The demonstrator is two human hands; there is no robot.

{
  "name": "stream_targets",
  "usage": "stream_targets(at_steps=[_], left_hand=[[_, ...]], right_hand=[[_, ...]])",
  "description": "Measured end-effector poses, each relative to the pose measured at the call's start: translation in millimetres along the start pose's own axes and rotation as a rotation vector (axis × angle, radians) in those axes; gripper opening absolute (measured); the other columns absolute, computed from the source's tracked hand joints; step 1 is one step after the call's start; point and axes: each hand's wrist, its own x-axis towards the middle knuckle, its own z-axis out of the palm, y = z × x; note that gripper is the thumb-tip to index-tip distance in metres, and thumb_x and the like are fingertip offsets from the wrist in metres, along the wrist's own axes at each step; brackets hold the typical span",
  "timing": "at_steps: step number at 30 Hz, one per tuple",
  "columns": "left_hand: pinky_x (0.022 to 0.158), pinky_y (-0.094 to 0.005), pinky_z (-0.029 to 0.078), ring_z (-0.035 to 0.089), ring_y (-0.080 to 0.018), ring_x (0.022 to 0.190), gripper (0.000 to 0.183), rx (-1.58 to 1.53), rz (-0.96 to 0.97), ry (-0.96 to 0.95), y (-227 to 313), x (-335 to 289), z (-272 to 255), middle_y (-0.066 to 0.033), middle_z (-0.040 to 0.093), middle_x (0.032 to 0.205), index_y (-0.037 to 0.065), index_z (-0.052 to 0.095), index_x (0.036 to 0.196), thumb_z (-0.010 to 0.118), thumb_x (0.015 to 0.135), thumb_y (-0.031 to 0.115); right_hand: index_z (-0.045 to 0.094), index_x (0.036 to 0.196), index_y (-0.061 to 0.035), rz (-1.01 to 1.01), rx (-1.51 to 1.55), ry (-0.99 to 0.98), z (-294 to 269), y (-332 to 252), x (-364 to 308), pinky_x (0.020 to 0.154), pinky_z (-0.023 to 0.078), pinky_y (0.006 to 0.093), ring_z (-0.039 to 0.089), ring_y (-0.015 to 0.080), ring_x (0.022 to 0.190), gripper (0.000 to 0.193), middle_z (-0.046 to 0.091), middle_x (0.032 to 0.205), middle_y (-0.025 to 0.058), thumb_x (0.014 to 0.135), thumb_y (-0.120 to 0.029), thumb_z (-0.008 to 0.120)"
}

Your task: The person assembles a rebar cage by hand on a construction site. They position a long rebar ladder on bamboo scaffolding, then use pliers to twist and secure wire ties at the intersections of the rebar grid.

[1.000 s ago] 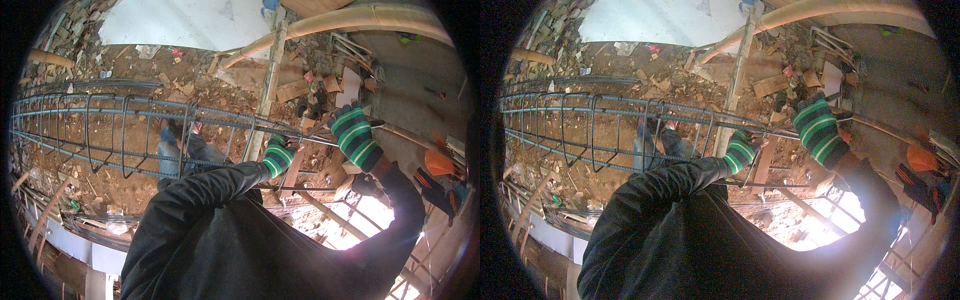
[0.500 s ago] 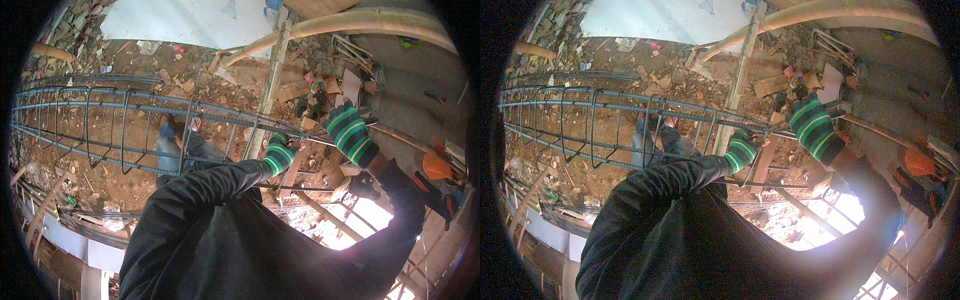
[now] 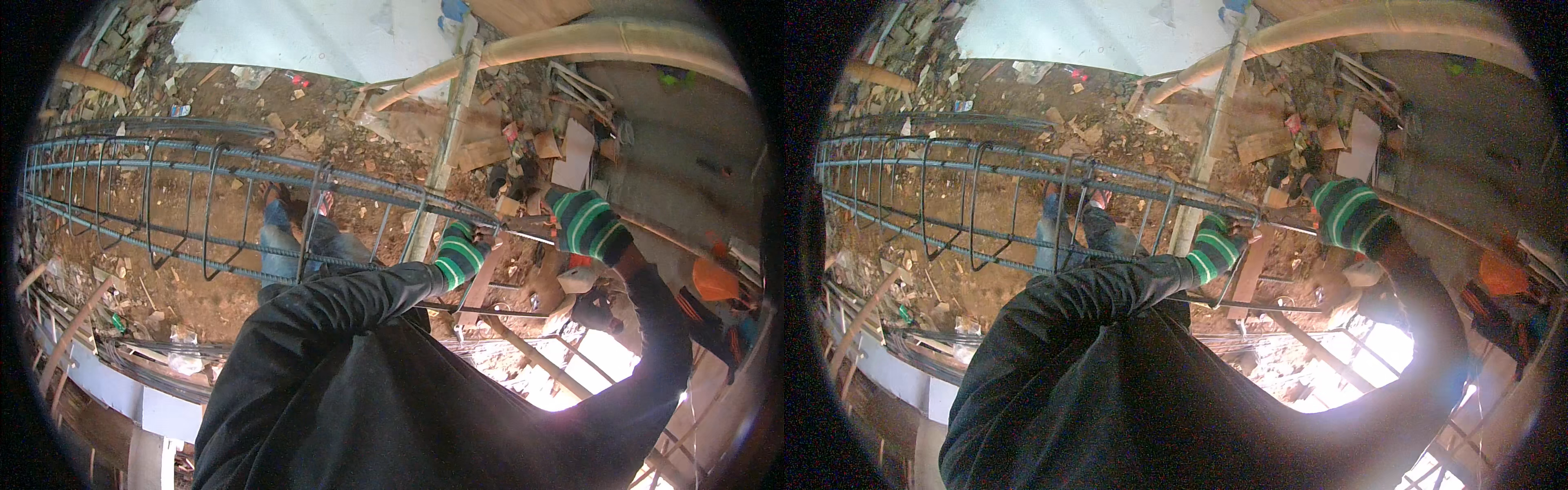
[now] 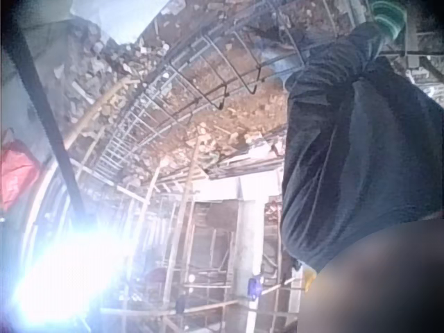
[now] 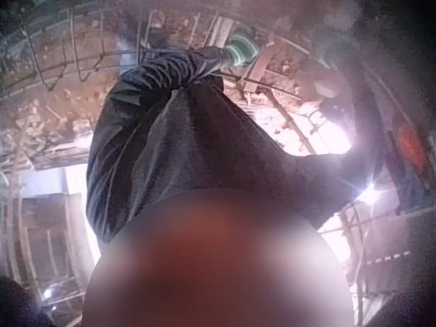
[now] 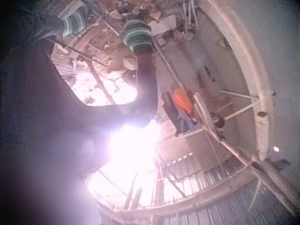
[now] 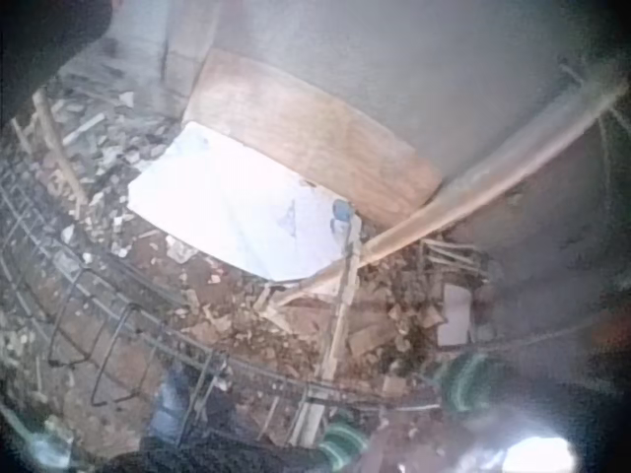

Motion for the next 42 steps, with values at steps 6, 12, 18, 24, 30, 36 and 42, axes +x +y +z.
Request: stream_targets(at_steps=[6,12,18,24,30,36,42], left_hand=[[0.075,-0.0310,0.052,0.064,-0.0155,0.084,0.027,-0.160,-0.049,-0.023,2,2,2,-0.0060,0.070,0.096,0.004,0.064,0.103,0.076,0.079,0.001],[0.076,-0.0303,0.053,0.064,-0.0156,0.086,0.024,-0.061,-0.050,-0.007,2,3,1,-0.0056,0.071,0.094,0.003,0.066,0.101,0.078,0.081,0.006],[0.079,-0.0322,0.053,0.066,-0.0171,0.090,0.026,-0.130,-0.110,-0.049,-9,7,0,-0.0057,0.072,0.098,0.005,0.067,0.105,0.077,0.082,0.005],[0.077,-0.0307,0.054,0.066,-0.0172,0.091,0.023,-0.053,0.056,-0.043,-11,6,1,-0.0074,0.072,0.100,0.004,0.066,0.101,0.078,0.081,0.003],[0.077,-0.0315,0.053,0.066,-0.0166,0.089,0.022,-0.042,-0.013,-0.043,-8,5,0,-0.0078,0.072,0.099,0.004,0.066,0.102,0.076,0.082,0.004],[0.077,-0.0299,0.054,0.066,-0.0161,0.087,0.021,-0.019,-0.011,-0.025,-17,7,0,-0.0070,0.072,0.096,0.003,0.066,0.102,0.076,0.083,0.004],[0.077,-0.0302,0.054,0.066,-0.0164,0.087,0.022,-0.098,-0.036,-0.061,-14,6,0,-0.0066,0.072,0.096,0.002,0.065,0.101,0.076,0.083,0.005]], right_hand=[[0.068,0.092,-0.0133,0.012,0.036,0.116,14,3,-20,0.069,0.049,0.0431,0.065,0.0256,0.078,0.023,0.064,0.079,0.0077,0.076,-0.030,0.070],[0.067,0.091,-0.0124,0.010,0.016,0.134,24,14,-17,0.068,0.049,0.0427,0.065,0.0274,0.077,0.021,0.065,0.079,0.0082,0.076,-0.028,0.069],[0.067,0.090,-0.0113,-0.022,-0.043,0.135,25,20,3,0.067,0.050,0.0430,0.066,0.0293,0.077,0.019,0.066,0.080,0.0090,0.078,-0.025,0.067],[0.067,0.091,-0.0107,-0.066,-0.178,0.184,12,20,13,0.067,0.051,0.0433,0.067,0.0302,0.077,0.017,0.067,0.080,0.0099,0.080,-0.023,0.066],[0.066,0.087,-0.0098,-0.006,0.079,-0.086,16,16,2,0.064,0.050,0.0456,0.066,0.0311,0.074,0.013,0.066,0.078,0.0119,0.081,-0.021,0.064],[0.065,0.084,-0.0123,0.093,0.175,0.048,42,-1,-19,0.064,0.050,0.0479,0.065,0.0334,0.070,0.009,0.065,0.072,0.0108,0.083,-0.020,0.062],[0.066,0.093,-0.0111,0.176,0.101,0.015,51,-6,-23,0.061,0.046,0.0465,0.063,0.0303,0.070,0.020,0.063,0.076,0.0101,0.085,-0.030,0.065]])
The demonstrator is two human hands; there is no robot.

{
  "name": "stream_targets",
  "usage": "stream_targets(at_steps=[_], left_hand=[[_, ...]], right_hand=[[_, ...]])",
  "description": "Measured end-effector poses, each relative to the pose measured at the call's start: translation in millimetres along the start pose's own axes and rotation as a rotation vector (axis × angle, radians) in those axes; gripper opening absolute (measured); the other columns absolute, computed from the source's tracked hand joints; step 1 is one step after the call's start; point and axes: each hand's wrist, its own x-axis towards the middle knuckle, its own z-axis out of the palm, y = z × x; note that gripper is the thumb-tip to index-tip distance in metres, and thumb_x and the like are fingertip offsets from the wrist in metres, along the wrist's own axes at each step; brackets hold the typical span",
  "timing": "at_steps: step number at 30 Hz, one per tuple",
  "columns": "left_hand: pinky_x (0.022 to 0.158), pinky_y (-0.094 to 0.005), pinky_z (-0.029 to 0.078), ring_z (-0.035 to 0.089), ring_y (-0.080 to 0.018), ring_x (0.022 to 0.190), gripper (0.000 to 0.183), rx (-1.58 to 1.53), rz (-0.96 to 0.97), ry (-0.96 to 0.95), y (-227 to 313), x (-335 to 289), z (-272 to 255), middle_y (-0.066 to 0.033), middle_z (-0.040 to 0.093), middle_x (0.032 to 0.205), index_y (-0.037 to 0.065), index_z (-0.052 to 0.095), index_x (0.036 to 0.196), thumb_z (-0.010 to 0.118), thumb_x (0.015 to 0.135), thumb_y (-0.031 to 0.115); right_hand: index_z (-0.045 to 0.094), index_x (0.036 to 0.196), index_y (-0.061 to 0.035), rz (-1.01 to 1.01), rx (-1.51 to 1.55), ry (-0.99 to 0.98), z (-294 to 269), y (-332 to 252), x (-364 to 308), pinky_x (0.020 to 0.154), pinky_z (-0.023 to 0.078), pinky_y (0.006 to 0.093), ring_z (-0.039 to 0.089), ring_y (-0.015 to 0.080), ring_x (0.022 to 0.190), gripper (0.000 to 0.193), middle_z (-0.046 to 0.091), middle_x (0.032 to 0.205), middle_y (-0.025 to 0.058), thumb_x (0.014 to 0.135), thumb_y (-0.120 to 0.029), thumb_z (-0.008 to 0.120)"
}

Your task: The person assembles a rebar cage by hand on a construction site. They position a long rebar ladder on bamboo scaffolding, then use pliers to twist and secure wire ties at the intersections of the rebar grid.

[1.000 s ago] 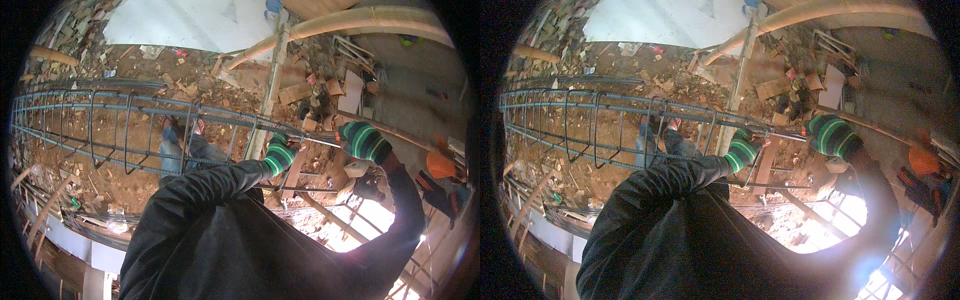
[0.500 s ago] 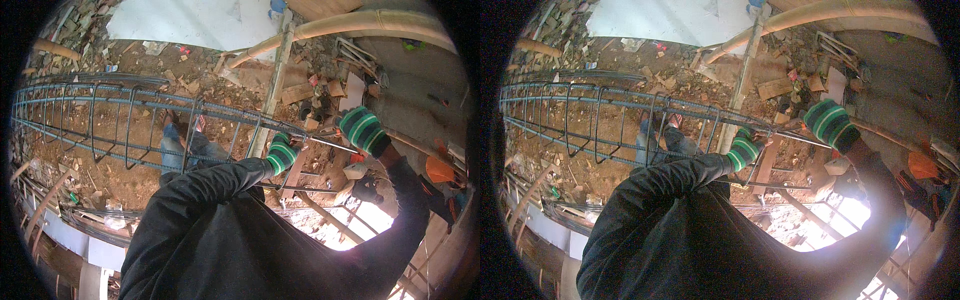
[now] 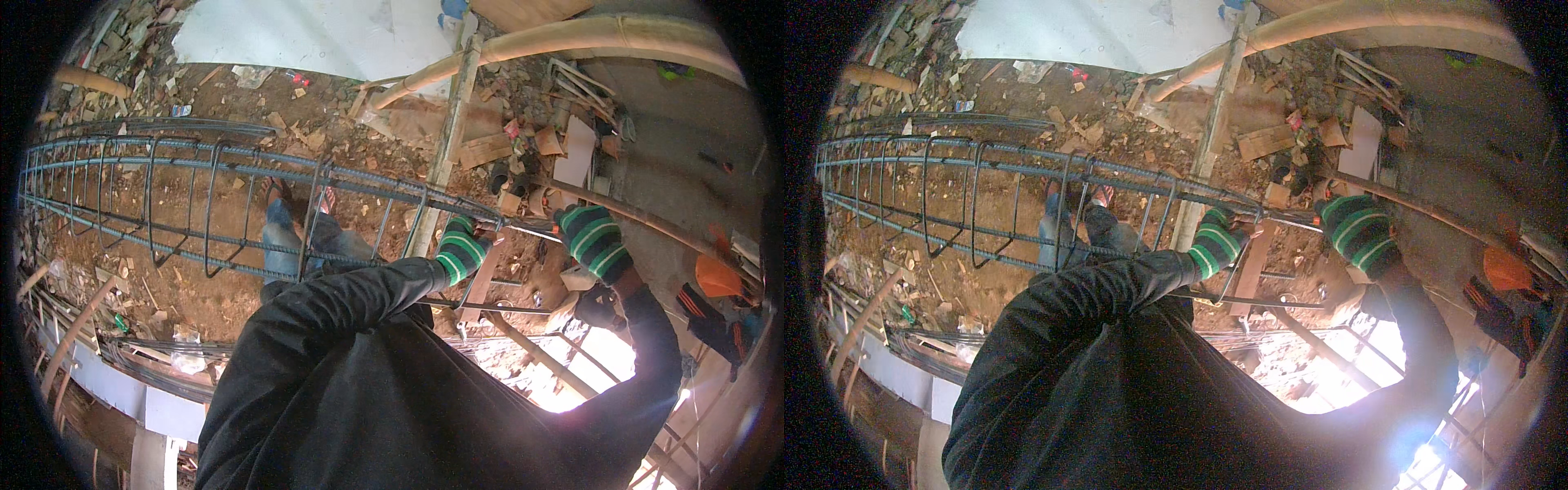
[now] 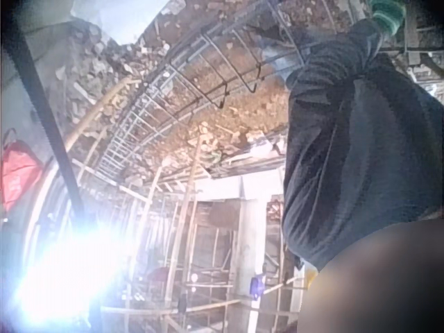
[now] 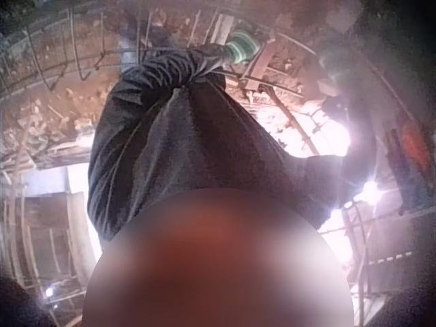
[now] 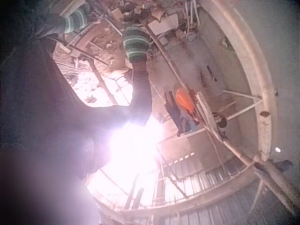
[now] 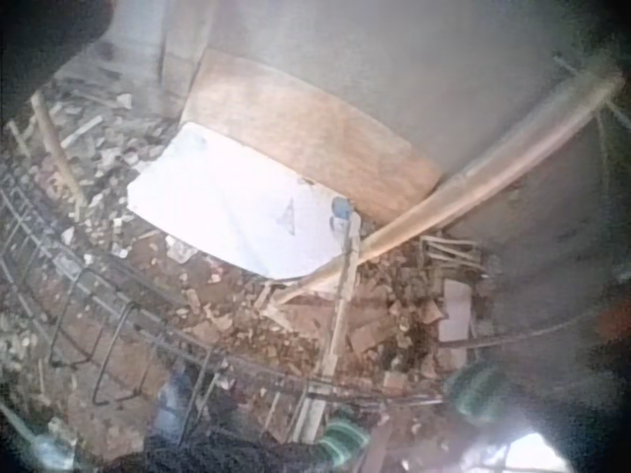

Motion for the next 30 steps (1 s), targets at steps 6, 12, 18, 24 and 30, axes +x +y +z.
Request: stream_targets(at_steps=[6,12,18,24,30], left_hand=[[0.071,-0.0322,0.051,0.064,-0.0157,0.083,0.017,0.052,0.046,0.024,7,-3,0,-0.0067,0.070,0.090,0.004,0.063,0.093,0.077,0.082,0.006],[0.071,-0.0328,0.050,0.063,-0.0150,0.084,0.020,-0.666,-0.029,-0.097,-27,9,-3,-0.0067,0.069,0.093,0.005,0.062,0.096,0.077,0.082,0.005],[0.077,-0.0340,0.052,0.064,-0.0179,0.087,0.026,-0.156,-0.042,-0.022,-26,5,-3,-0.0062,0.069,0.098,0.005,0.063,0.103,0.077,0.082,0.006],[0.079,-0.0329,0.050,0.064,-0.0183,0.088,0.029,0.056,0.014,0.001,9,-3,0,-0.0069,0.071,0.100,0.004,0.063,0.108,0.078,0.084,0.010],[0.078,-0.0326,0.050,0.063,-0.0179,0.087,0.032,-0.014,-0.024,0.016,19,-5,0,-0.0069,0.070,0.099,0.005,0.063,0.110,0.079,0.083,0.012]], right_hand=[[0.065,0.084,-0.0132,-0.060,0.012,0.005,-17,5,2,0.060,0.045,0.0483,0.064,0.0291,0.072,0.016,0.063,0.074,0.0107,0.083,-0.029,0.063],[0.064,0.088,-0.0121,-0.092,0.000,0.004,-24,3,6,0.064,0.046,0.0472,0.064,0.0298,0.075,0.020,0.063,0.079,0.0110,0.080,-0.030,0.067],[0.064,0.092,-0.0110,-0.133,-0.071,0.129,-32,0,0,0.068,0.047,0.0460,0.064,0.0304,0.079,0.027,0.063,0.084,0.0112,0.076,-0.031,0.070],[0.064,0.096,-0.0100,-0.162,-0.081,0.288,-34,9,-8,0.072,0.049,0.0448,0.064,0.0311,0.083,0.035,0.063,0.088,0.0114,0.072,-0.033,0.074],[0.066,0.104,-0.0110,-0.136,-0.084,-0.037,-32,25,11,0.078,0.049,0.0434,0.062,0.0289,0.084,0.035,0.062,0.087,0.0081,0.073,-0.026,0.071]])
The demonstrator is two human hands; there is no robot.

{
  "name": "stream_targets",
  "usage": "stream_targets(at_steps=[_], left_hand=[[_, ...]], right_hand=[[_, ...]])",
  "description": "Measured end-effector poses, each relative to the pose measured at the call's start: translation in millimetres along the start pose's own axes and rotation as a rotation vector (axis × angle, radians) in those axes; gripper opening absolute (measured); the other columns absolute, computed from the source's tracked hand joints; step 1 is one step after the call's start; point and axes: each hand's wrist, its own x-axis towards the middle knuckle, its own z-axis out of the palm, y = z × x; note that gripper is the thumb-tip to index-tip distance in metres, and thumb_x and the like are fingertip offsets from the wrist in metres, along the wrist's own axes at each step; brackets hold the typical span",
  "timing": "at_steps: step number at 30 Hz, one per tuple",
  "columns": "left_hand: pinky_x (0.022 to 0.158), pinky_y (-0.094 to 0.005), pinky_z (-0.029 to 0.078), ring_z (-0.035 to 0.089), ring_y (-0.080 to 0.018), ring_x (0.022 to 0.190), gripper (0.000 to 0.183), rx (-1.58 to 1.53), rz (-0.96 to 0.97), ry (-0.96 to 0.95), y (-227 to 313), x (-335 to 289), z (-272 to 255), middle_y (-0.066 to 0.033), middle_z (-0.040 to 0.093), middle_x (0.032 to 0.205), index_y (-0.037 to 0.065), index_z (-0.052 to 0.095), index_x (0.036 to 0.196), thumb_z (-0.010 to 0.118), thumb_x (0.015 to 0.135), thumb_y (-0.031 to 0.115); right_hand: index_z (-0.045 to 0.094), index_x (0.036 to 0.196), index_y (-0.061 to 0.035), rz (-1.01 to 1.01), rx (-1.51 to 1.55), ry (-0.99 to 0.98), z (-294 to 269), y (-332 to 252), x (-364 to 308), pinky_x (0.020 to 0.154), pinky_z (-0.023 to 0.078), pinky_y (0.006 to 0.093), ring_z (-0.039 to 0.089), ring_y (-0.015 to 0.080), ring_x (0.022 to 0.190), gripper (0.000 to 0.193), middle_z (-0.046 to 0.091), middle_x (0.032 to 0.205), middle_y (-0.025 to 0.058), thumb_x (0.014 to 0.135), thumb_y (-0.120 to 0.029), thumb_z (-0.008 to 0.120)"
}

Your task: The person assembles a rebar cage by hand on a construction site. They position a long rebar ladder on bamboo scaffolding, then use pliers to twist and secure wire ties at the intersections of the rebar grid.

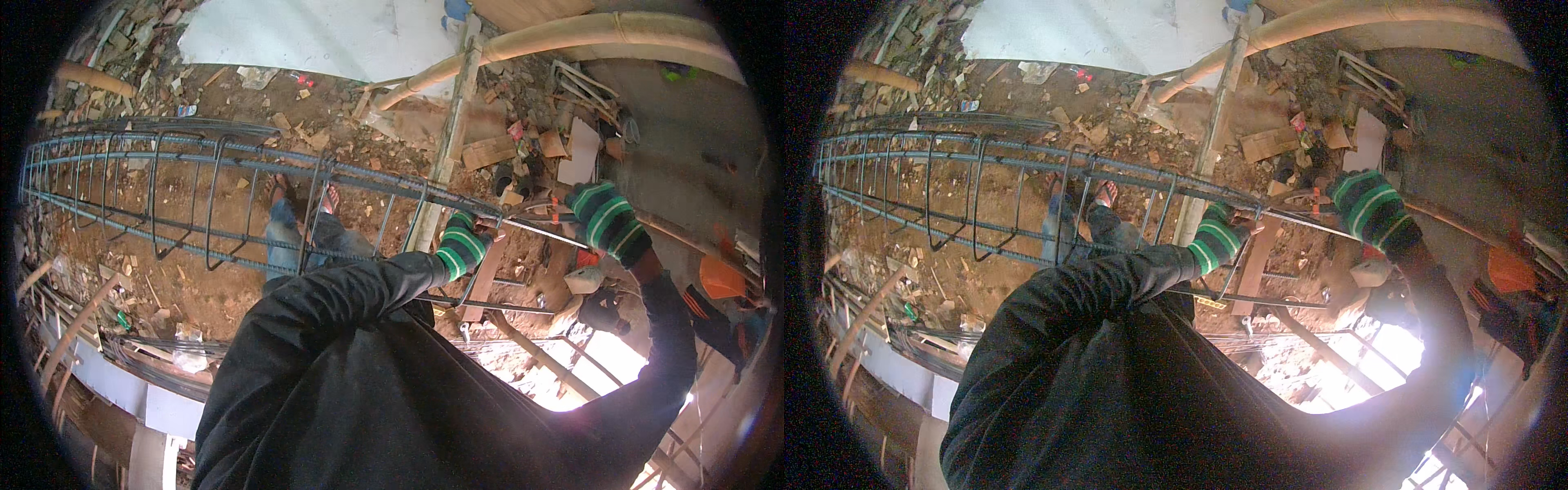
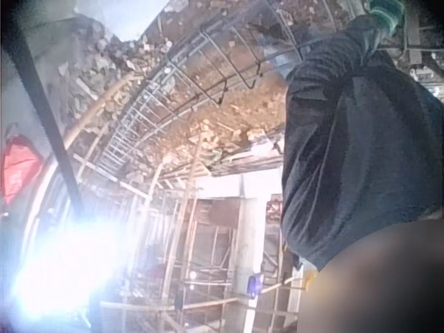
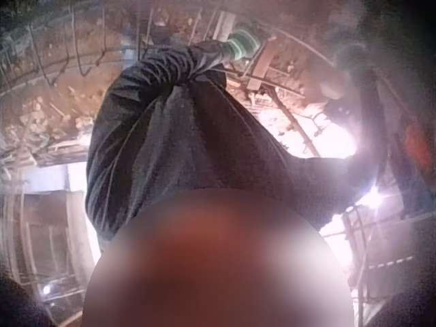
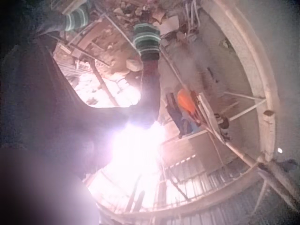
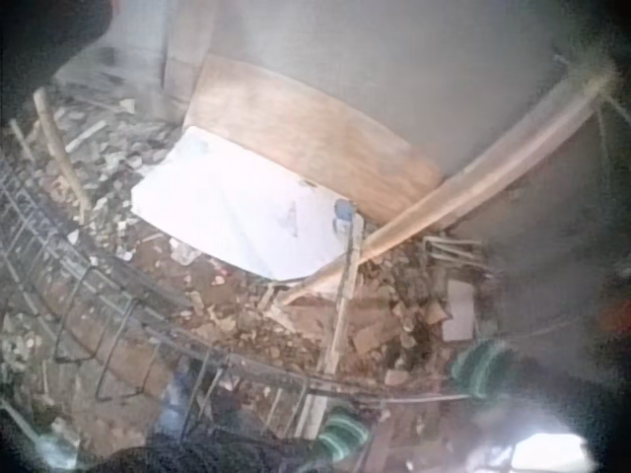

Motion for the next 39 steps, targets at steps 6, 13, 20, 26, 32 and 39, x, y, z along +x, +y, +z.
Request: stream_targets(at_steps=[6,13,20,26,32,39], left_hand=[[0.076,-0.0347,0.050,0.063,-0.0186,0.086,0.035,0.115,0.003,0.019,-4,1,-1,-0.0070,0.070,0.098,0.005,0.064,0.110,0.081,0.081,0.010],[0.077,-0.0346,0.050,0.063,-0.0187,0.088,0.035,0.189,0.058,0.019,-22,9,-4,-0.0070,0.070,0.099,0.005,0.063,0.108,0.082,0.079,0.008],[0.077,-0.0337,0.051,0.062,-0.0167,0.090,0.035,0.070,-0.005,0.021,-3,0,0,-0.0063,0.069,0.099,0.004,0.060,0.107,0.082,0.079,0.006],[0.075,-0.0320,0.051,0.062,-0.0150,0.087,0.036,0.076,-0.056,-0.030,-3,4,-3,-0.0060,0.068,0.097,0.005,0.061,0.106,0.082,0.077,0.004],[0.072,-0.0346,0.052,0.064,-0.0199,0.083,0.031,0.266,-0.210,-0.049,24,1,-6,-0.0102,0.069,0.090,0.004,0.065,0.098,0.083,0.079,0.018],[0.081,-0.0500,0.048,0.062,-0.0383,0.095,0.055,1.299,0.398,-0.320,95,-17,-8,-0.0227,0.064,0.098,-0.002,0.061,0.107,0.076,0.077,0.041]], right_hand=[[0.069,0.102,-0.0209,-0.067,-0.223,0.302,5,-1,11,0.083,0.044,0.0459,0.063,0.0220,0.084,0.022,0.065,0.082,0.0028,0.081,-0.023,0.062],[0.069,0.102,-0.0227,-0.010,-0.267,0.078,-8,-9,14,0.082,0.046,0.0453,0.063,0.0236,0.082,0.022,0.065,0.085,0.0039,0.083,-0.022,0.060],[0.067,0.086,-0.0160,-0.040,-0.277,0.079,-33,-25,14,0.075,0.048,0.0451,0.063,0.0244,0.081,0.010,0.062,0.084,0.0061,0.079,-0.017,0.061],[0.067,0.085,-0.0126,-0.102,-0.086,0.048,-30,-7,19,0.065,0.050,0.0425,0.063,0.0278,0.069,0.011,0.061,0.074,0.0084,0.076,-0.019,0.065],[0.066,0.086,-0.0094,-0.139,0.115,0.015,-29,8,17,0.067,0.050,0.0451,0.063,0.0335,0.077,0.017,0.063,0.081,0.0123,0.077,-0.023,0.068],[0.067,0.084,-0.0059,-0.295,0.281,-0.131,-14,21,29,0.066,0.049,0.0454,0.063,0.0376,0.075,0.017,0.065,0.077,0.0139,0.078,-0.021,0.069]])
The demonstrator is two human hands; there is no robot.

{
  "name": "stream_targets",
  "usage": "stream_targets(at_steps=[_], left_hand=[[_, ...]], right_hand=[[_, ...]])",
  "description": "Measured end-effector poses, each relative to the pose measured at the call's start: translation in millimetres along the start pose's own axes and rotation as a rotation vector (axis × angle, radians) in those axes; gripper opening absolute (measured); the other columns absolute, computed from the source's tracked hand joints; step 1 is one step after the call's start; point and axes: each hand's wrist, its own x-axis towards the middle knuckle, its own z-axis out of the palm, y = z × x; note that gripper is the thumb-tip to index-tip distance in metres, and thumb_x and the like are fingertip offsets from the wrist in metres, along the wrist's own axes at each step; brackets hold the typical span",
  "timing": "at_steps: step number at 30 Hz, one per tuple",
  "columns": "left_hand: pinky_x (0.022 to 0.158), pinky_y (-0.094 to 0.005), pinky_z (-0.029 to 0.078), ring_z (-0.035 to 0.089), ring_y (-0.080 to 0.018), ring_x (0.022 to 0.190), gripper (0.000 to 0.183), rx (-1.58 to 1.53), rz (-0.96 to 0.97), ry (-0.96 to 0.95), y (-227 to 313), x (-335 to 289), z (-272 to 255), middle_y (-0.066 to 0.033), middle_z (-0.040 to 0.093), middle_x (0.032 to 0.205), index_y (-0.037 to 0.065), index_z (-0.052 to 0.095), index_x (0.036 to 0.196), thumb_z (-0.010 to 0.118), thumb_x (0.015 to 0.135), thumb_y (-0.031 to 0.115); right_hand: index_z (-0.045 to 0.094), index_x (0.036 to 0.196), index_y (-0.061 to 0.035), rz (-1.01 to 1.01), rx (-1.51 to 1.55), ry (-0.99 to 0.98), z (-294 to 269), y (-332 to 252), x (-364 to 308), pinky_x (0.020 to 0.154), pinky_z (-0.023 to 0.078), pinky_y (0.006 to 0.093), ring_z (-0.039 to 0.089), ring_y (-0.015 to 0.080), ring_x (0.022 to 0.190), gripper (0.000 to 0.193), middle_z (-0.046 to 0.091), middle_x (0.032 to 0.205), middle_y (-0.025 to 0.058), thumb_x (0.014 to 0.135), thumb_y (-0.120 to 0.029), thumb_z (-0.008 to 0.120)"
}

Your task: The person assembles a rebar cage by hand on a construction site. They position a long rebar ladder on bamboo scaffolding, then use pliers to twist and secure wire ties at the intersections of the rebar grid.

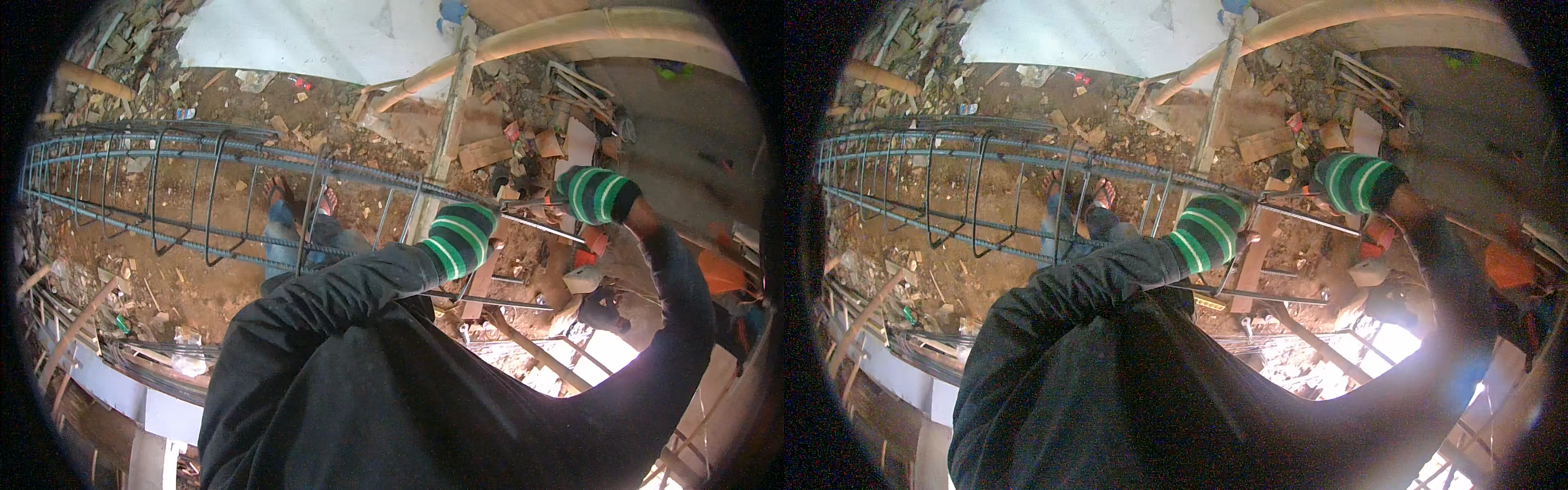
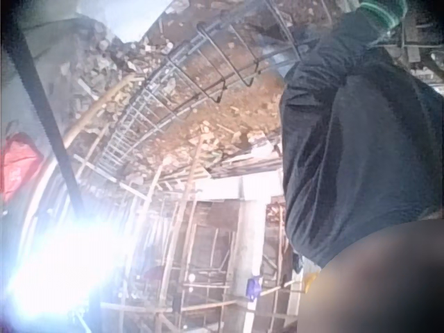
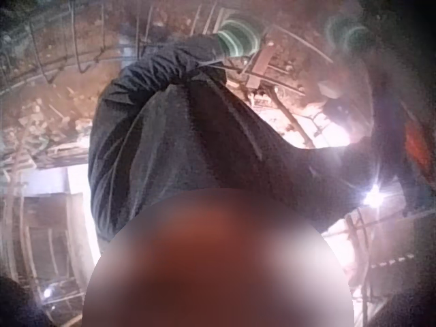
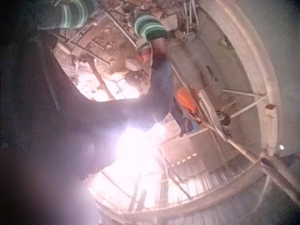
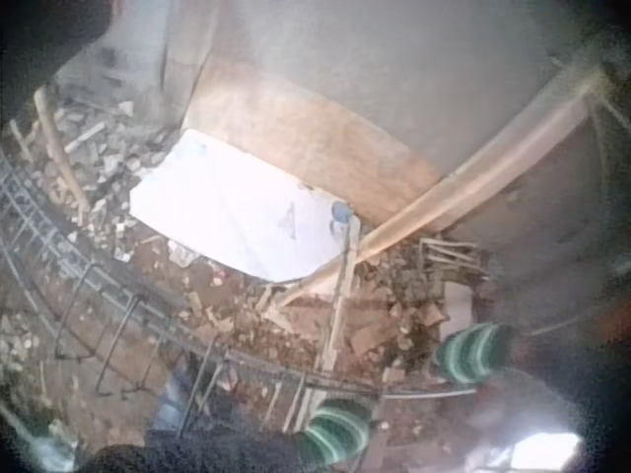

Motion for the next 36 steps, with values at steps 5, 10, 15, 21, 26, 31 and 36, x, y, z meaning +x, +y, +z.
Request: stream_targets(at_steps=[5,10,15,21,26,31,36], left_hand=[[0.096,-0.0471,0.045,0.058,-0.0360,0.115,0.082,0.099,0.182,0.169,17,49,-10,-0.0231,0.057,0.128,-0.002,0.051,0.134,0.083,0.068,0.035],[0.080,-0.0470,0.050,0.065,-0.0374,0.093,0.065,-0.203,0.063,-0.128,24,124,30,-0.0208,0.066,0.098,0.001,0.065,0.110,0.085,0.065,0.044],[0.067,-0.0424,0.053,0.067,-0.0345,0.073,0.052,-0.175,0.138,-0.013,11,147,70,-0.0149,0.067,0.076,0.006,0.069,0.097,0.082,0.071,0.049],[0.042,-0.0271,0.045,0.056,-0.0122,0.042,0.035,-0.703,-0.166,-0.335,10,152,37,-0.0029,0.061,0.054,0.007,0.067,0.073,0.086,0.076,0.037],[0.043,-0.0284,0.046,0.057,-0.0135,0.043,0.036,-0.706,-0.132,-0.556,18,155,20,-0.0036,0.063,0.058,0.005,0.066,0.075,0.085,0.078,0.036],[0.051,-0.0317,0.049,0.063,-0.0161,0.054,0.041,-0.813,-0.140,-0.525,4,159,30,-0.0061,0.065,0.062,0.004,0.070,0.078,0.087,0.072,0.040],[0.071,-0.0352,0.050,0.065,-0.0200,0.074,0.046,-0.305,0.131,-0.504,-16,166,14,-0.0050,0.068,0.079,0.004,0.069,0.094,0.086,0.070,0.039]], right_hand=[[0.067,0.083,-0.0058,-0.075,0.080,-0.012,8,15,5,0.066,0.050,0.0452,0.064,0.0370,0.075,0.018,0.066,0.078,0.0136,0.076,-0.022,0.071],[0.066,0.084,-0.0074,-0.013,-0.018,0.100,-1,8,-5,0.068,0.050,0.0458,0.064,0.0359,0.077,0.020,0.065,0.082,0.0130,0.075,-0.025,0.071],[0.066,0.089,-0.0099,0.453,-0.331,0.181,12,-23,-18,0.079,0.049,0.0451,0.065,0.0305,0.087,0.034,0.067,0.093,0.0113,0.067,-0.034,0.076],[0.065,0.110,-0.0116,0.160,-0.748,0.967,41,-7,-27,0.108,0.037,0.0521,0.058,0.0312,0.110,0.035,0.062,0.111,0.0113,0.077,-0.022,0.061],[0.065,0.108,-0.0121,0.198,-0.612,0.858,59,9,-19,0.095,0.046,0.0483,0.059,0.0309,0.102,0.029,0.062,0.105,0.0112,0.081,-0.021,0.059],[0.065,0.090,-0.0128,0.271,-0.539,0.682,54,17,-15,0.080,0.047,0.0457,0.061,0.0297,0.092,0.015,0.062,0.093,0.0092,0.083,-0.024,0.058],[0.065,0.088,-0.0122,0.332,-0.499,0.612,56,13,-17,0.072,0.048,0.0449,0.062,0.0287,0.083,0.013,0.063,0.084,0.0077,0.084,-0.022,0.057]])
